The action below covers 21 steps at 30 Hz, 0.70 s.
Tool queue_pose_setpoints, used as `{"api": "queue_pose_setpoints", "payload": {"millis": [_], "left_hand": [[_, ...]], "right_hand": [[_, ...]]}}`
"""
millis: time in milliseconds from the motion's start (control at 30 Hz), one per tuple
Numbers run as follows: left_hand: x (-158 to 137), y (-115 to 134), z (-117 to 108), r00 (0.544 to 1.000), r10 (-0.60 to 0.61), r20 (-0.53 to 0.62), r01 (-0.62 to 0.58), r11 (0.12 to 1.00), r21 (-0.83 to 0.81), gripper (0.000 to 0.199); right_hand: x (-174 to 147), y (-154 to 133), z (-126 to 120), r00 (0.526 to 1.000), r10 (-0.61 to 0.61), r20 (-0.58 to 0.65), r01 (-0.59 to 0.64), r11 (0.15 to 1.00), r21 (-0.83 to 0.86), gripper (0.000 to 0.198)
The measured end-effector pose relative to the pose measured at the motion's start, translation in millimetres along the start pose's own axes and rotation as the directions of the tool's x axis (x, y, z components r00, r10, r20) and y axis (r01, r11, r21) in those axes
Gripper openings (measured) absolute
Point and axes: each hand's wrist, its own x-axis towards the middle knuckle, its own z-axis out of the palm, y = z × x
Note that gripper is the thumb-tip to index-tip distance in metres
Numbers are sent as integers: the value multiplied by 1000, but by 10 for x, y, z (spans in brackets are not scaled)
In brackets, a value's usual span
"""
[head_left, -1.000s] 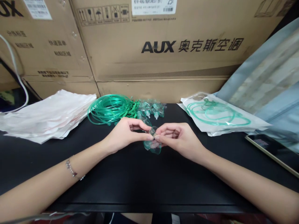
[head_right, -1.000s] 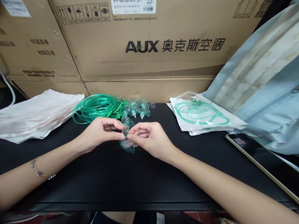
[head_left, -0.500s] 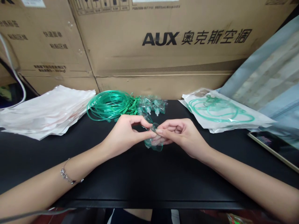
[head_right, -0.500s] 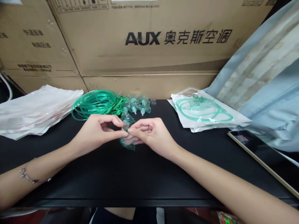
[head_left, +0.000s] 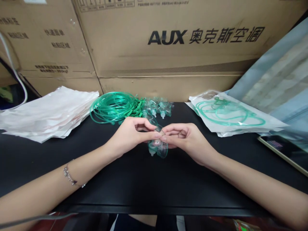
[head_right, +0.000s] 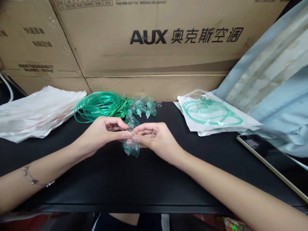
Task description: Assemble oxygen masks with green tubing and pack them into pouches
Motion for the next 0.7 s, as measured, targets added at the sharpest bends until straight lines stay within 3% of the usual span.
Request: {"api": "queue_pose_setpoints", "payload": {"millis": [333,467,700], "left_hand": [[46,39,-86,987,-108,118,111,994,-16,16],[48,53,-86,989,-107,105,107,994,13,24],[50,43,-75,993,-100,60,101,995,-19,23]], "right_hand": [[12,8,-36,999,41,31,-43,997,70,18],[8,14,-25,995,72,69,-80,990,119,16],[14,27,-36,992,21,121,-34,994,103,17]]}}
